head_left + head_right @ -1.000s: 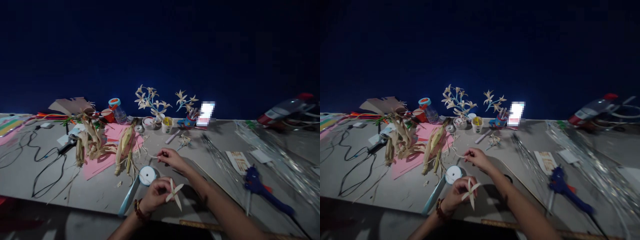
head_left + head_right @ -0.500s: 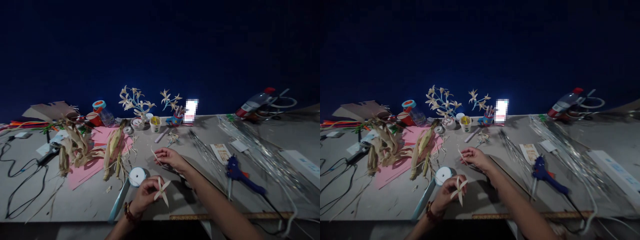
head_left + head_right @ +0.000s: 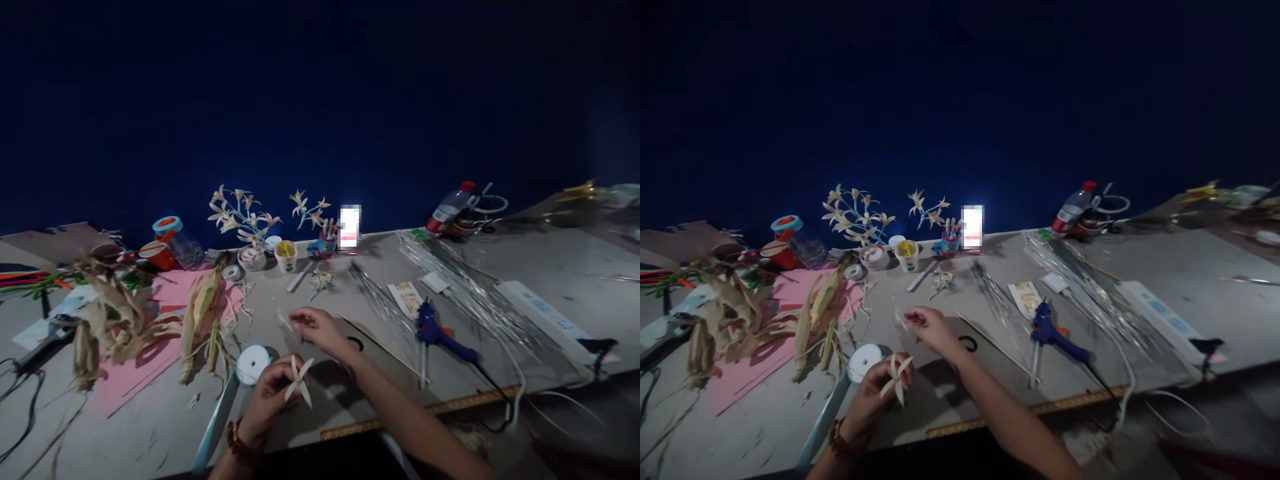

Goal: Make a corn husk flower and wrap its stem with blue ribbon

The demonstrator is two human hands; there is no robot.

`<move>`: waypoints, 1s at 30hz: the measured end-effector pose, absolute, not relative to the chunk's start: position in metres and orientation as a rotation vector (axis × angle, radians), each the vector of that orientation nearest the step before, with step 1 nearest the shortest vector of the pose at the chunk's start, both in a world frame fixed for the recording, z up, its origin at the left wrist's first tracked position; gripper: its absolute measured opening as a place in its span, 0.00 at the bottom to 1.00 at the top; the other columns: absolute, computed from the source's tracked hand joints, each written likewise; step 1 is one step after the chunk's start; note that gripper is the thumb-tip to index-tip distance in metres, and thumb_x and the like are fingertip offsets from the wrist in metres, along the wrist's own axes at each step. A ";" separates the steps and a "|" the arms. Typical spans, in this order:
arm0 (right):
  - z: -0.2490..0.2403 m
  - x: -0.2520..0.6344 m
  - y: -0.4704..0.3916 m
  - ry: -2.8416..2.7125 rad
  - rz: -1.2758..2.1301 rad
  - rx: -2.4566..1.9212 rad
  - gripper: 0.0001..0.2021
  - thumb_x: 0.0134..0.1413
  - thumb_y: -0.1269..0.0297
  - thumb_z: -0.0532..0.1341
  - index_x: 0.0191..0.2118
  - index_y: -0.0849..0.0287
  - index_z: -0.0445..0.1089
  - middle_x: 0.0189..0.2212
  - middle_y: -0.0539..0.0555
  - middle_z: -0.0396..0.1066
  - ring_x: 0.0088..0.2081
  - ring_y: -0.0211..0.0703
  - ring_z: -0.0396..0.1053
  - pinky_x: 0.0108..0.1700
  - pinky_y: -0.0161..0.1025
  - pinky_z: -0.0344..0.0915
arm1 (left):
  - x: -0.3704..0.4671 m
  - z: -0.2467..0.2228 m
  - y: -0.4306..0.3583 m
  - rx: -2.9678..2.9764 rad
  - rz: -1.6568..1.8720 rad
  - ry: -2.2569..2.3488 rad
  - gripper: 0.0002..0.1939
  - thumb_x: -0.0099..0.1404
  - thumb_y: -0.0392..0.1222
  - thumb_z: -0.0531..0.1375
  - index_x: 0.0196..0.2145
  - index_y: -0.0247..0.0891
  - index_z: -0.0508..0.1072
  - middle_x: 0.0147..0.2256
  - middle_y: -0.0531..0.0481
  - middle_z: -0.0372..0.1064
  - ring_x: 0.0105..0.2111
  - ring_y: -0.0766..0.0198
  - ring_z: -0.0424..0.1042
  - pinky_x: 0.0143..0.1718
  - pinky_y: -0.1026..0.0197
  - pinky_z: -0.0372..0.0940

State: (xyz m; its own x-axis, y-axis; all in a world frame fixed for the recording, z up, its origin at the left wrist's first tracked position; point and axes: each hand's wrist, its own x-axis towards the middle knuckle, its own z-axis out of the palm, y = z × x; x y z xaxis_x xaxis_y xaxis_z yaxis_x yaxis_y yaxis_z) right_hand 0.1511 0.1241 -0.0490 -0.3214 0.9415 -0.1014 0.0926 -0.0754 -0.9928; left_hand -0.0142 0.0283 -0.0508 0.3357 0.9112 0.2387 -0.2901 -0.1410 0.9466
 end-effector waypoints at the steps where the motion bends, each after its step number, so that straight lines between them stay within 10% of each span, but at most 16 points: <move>1: -0.050 0.152 0.122 -1.494 1.435 -1.162 0.13 0.51 0.59 0.66 0.42 0.57 0.77 0.44 0.56 0.79 0.45 0.48 0.75 0.46 0.42 0.69 | -0.014 -0.051 0.028 1.302 1.172 0.641 0.14 0.64 0.50 0.66 0.29 0.36 0.77 0.31 0.47 0.70 0.34 0.61 0.68 0.38 0.60 0.61; 30: -0.043 0.204 0.056 -2.012 0.569 -1.292 0.09 0.62 0.70 0.56 0.42 0.57 0.74 0.40 0.57 0.78 0.43 0.50 0.74 0.48 0.46 0.69 | -0.012 -0.049 0.030 1.289 1.199 0.697 0.16 0.63 0.52 0.67 0.28 0.36 0.77 0.30 0.47 0.70 0.33 0.61 0.68 0.38 0.59 0.62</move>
